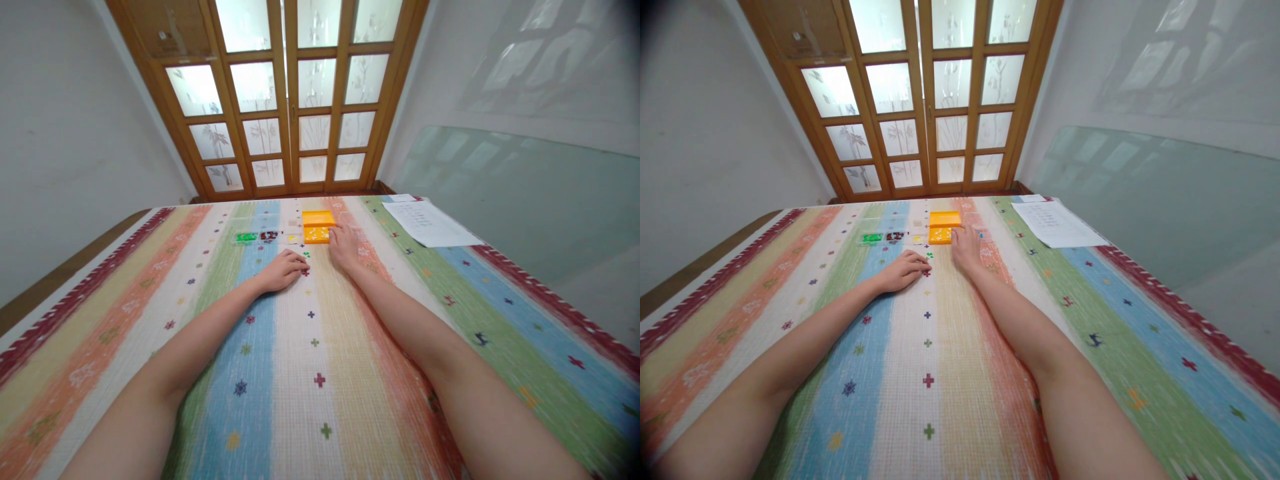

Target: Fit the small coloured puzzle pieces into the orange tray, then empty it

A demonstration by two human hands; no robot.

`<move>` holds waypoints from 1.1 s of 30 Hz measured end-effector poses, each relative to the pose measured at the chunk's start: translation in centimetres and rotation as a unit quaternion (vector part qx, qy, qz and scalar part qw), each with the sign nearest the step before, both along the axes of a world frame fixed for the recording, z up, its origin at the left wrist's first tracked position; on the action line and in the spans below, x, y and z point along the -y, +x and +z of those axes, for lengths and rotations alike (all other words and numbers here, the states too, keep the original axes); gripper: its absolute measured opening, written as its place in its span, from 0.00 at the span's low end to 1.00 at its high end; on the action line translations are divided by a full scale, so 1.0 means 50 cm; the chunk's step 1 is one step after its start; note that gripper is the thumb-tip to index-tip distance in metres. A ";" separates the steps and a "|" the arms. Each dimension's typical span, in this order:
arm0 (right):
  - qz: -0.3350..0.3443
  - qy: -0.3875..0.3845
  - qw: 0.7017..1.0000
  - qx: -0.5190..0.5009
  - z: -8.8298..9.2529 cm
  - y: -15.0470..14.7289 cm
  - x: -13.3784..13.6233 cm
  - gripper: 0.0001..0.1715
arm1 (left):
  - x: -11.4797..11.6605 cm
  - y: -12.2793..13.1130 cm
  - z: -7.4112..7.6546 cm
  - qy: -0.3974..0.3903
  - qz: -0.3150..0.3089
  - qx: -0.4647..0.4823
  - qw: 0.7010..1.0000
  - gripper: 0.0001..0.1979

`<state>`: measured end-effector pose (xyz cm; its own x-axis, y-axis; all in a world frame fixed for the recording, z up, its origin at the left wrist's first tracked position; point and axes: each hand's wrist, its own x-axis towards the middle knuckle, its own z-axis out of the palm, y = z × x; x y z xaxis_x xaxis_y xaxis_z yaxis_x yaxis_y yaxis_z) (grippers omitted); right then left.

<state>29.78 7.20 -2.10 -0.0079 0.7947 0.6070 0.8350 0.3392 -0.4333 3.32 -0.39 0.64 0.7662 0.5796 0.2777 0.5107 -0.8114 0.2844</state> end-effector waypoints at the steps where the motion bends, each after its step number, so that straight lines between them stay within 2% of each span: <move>1: 0.003 -0.003 1.000 0.000 0.001 0.000 0.001 0.25 | -0.002 -0.002 0.000 -0.002 -0.002 0.005 1.000 0.20; 12: 0.018 -0.006 1.000 -0.020 0.000 -0.001 -0.001 0.25 | 0.001 -0.010 0.015 -0.010 0.004 -0.007 1.000 0.21; 23: 0.020 0.006 1.000 -0.014 -0.010 0.000 -0.010 0.25 | -0.006 -0.010 0.007 0.000 -0.014 0.026 1.000 0.19; 29: 0.025 0.010 1.000 -0.014 -0.010 0.002 -0.011 0.24 | -0.022 -0.028 0.003 0.015 0.022 0.081 0.996 0.18; 33: 0.028 0.007 1.000 -0.009 -0.010 0.003 -0.010 0.24 | -0.023 -0.034 0.004 0.013 0.015 0.077 0.997 0.17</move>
<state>29.93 7.68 -2.60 -0.0402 0.7848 0.6185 0.8063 0.3911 -0.4438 1.62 0.78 0.86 0.6952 0.5935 0.4056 0.4872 -0.8038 0.3413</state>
